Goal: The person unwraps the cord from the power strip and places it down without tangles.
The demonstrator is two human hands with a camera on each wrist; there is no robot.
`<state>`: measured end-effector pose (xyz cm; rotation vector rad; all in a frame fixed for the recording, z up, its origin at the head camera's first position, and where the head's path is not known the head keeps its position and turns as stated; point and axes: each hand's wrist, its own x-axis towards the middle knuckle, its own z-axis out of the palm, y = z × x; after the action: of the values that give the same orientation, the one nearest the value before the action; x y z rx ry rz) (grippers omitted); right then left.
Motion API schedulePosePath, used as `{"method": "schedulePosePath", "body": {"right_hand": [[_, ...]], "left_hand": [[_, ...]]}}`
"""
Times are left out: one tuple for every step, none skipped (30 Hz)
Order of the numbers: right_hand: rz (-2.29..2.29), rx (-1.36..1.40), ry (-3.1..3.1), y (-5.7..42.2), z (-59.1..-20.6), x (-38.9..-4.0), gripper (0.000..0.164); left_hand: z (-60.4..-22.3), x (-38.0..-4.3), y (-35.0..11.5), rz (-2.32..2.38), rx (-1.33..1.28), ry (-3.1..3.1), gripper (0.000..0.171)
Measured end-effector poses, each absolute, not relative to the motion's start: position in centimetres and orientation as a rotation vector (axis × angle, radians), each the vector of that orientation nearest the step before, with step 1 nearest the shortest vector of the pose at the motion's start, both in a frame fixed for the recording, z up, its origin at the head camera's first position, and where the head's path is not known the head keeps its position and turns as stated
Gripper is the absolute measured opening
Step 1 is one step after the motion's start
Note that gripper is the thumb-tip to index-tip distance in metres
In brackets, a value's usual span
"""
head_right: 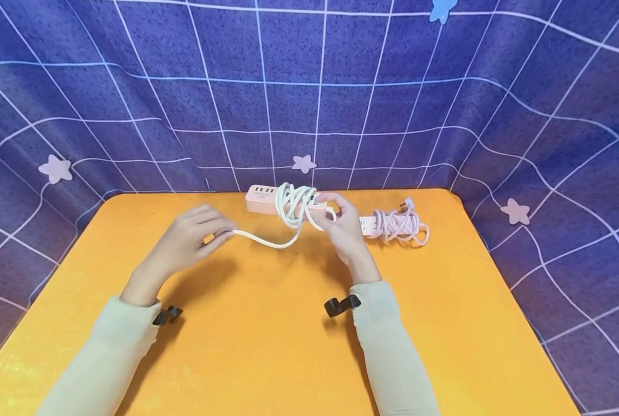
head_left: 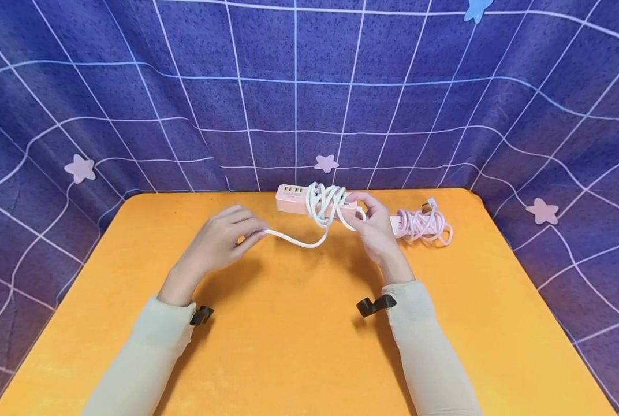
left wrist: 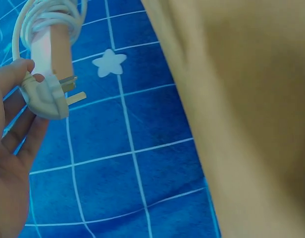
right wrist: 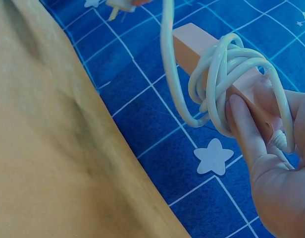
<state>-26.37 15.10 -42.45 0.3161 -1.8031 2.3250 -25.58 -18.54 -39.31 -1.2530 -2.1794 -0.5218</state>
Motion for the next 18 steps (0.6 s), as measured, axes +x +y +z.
{"method": "schedulePosePath", "body": {"right_hand": [[2.329,0.318,-1.801,15.1,-42.5,-26.4,0.036],[2.332,0.321,-1.798,15.1,-42.5,-26.4,0.036],[2.335,0.322,-1.795,15.1,-42.5,-26.4,0.037],[2.339,0.322,-1.792,15.1,-42.5,-26.4,0.037],[2.342,0.321,-1.789,15.1,-42.5,-26.4,0.037],[2.342,0.320,-1.788,15.1,-42.5,-26.4,0.038],[2.343,0.320,-1.786,15.1,-42.5,-26.3,0.038],[2.342,0.322,-1.786,15.1,-42.5,-26.3,0.037],[2.342,0.324,-1.786,15.1,-42.5,-26.3,0.037],[2.342,0.328,-1.786,15.1,-42.5,-26.3,0.037],[2.339,0.331,-1.785,15.1,-42.5,-26.3,0.036],[2.338,0.335,-1.783,15.1,-42.5,-26.3,0.036],[2.338,0.337,-1.781,15.0,-42.5,-26.3,0.036],[2.338,0.339,-1.781,15.0,-42.5,-26.3,0.035],[2.337,0.339,-1.782,15.0,-42.6,-26.3,0.035],[2.337,0.337,-1.783,14.9,-42.6,-26.3,0.035],[2.338,0.333,-1.785,14.9,-42.6,-26.3,0.035],[2.340,0.328,-1.788,14.9,-42.6,-26.3,0.035]], "left_hand": [[-39.6,-25.5,-18.7,-0.518,-1.260,-2.185,0.008],[-39.8,-25.5,-18.8,-0.516,-1.266,-2.193,0.008],[-40.0,-25.4,-19.0,-0.511,-1.273,-2.199,0.008],[-40.1,-25.4,-19.1,-0.507,-1.281,-2.205,0.008],[-40.3,-25.3,-19.3,-0.500,-1.288,-2.215,0.008],[-40.4,-25.3,-19.4,-0.493,-1.295,-2.229,0.008],[-40.5,-25.2,-19.6,-0.487,-1.301,-2.241,0.008],[-40.7,-25.2,-19.8,-0.485,-1.308,-2.250,0.009],[-40.8,-25.2,-19.9,-0.481,-1.318,-2.254,0.009],[-41.0,-25.2,-20.1,-0.479,-1.328,-2.261,0.010],[-41.2,-25.2,-20.2,-0.478,-1.339,-2.267,0.010],[-41.4,-25.3,-20.4,-0.479,-1.350,-2.270,0.010],[-41.5,-25.3,-20.5,-0.481,-1.359,-2.272,0.011],[-41.7,-25.3,-20.6,-0.482,-1.369,-2.272,0.011],[-41.8,-25.3,-20.8,-0.479,-1.375,-2.280,0.011],[-41.9,-25.4,-20.9,-0.477,-1.380,-2.291,0.010],[-42.1,-25.4,-21.0,-0.472,-1.386,-2.297,0.010],[-42.2,-25.5,-21.2,-0.464,-1.391,-2.304,0.010]]}}
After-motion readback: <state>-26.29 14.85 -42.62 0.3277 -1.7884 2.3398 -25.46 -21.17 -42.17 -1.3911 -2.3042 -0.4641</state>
